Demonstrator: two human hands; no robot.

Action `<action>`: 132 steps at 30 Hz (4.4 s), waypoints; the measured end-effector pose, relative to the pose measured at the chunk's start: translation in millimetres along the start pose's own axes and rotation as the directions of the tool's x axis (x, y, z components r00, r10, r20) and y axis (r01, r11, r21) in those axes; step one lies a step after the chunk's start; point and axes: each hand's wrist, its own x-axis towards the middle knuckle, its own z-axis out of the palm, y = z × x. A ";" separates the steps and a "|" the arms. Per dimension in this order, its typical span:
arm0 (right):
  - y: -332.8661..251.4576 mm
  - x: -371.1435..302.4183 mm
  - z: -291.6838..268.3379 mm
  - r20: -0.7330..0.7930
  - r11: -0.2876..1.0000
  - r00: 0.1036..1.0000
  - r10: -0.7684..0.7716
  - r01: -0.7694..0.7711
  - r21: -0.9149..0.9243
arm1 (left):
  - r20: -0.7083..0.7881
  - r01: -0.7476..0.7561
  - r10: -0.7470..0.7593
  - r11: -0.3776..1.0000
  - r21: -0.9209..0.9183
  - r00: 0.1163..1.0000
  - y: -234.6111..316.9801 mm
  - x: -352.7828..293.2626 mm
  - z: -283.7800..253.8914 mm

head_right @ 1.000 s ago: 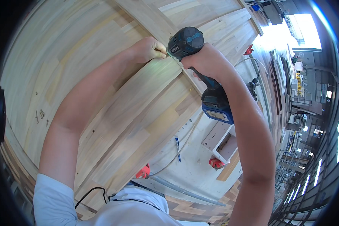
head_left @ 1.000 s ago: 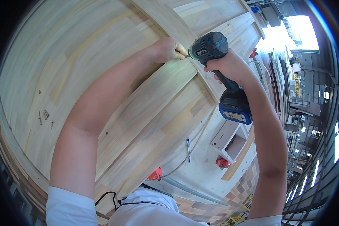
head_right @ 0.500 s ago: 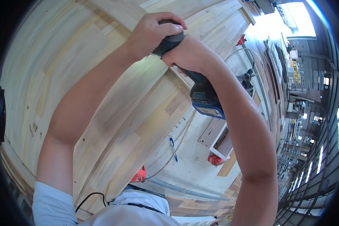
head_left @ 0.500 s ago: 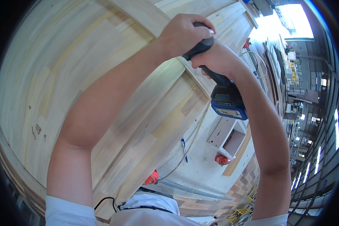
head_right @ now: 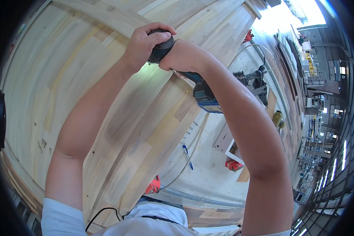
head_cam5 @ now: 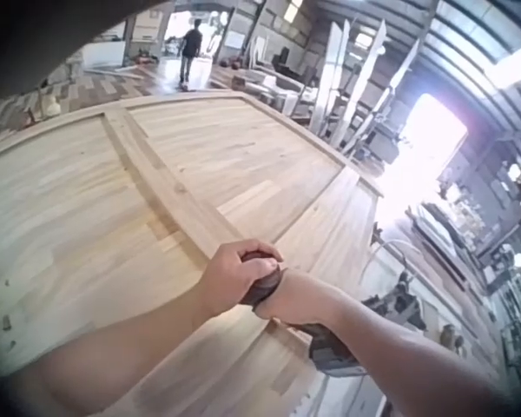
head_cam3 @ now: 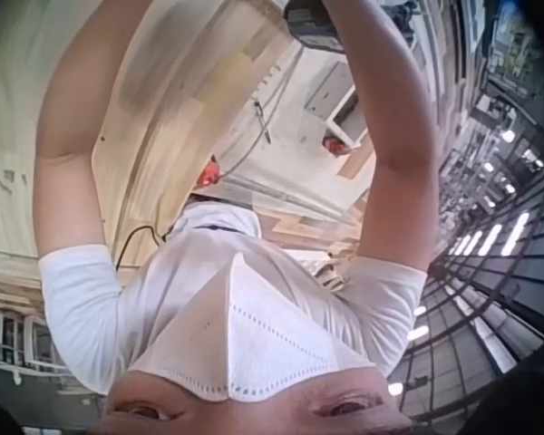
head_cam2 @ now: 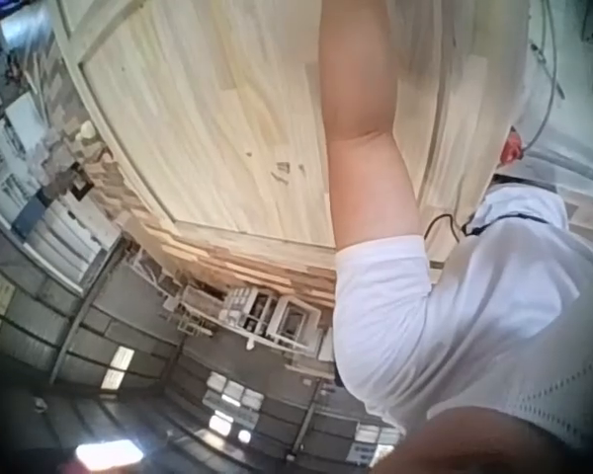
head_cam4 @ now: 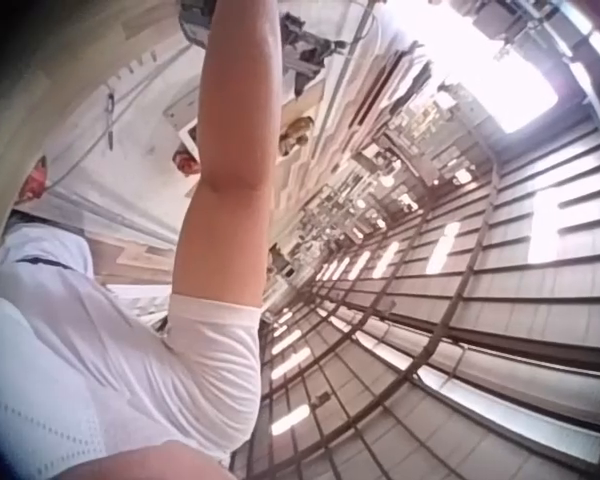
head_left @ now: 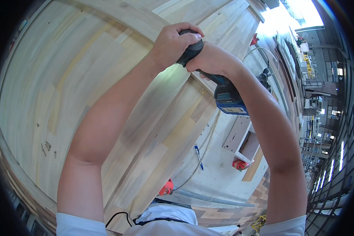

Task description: Assembling a large wooden frame by drilling screws into the planks.

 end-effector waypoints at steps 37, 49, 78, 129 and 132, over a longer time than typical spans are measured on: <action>2.6 -29.8 14.5 -0.115 0.945 0.993 -0.006 0.043 0.325 | 0.041 -0.182 0.222 0.665 0.725 0.974 53.2 -138.7 -72.3; -10.1 -43.6 11.5 -0.115 0.900 0.993 0.017 0.035 0.433 | -0.762 0.755 0.235 0.139 0.641 0.604 128.8 -395.1 -272.9; 49.8 -299.7 197.1 -0.368 0.547 0.870 -0.328 0.492 0.677 | -0.157 0.093 -0.378 0.565 -0.820 0.912 103.8 -337.0 48.9; -10.6 -111.6 80.5 -0.066 0.927 0.942 -0.330 0.309 -0.213 | -0.376 -0.077 0.282 0.876 0.477 0.883 50.2 -139.1 43.9; -4.5 -108.7 81.7 -0.020 0.970 0.981 -0.195 0.190 -0.154 | -0.377 -0.090 0.287 0.882 0.462 0.881 48.1 -141.8 41.8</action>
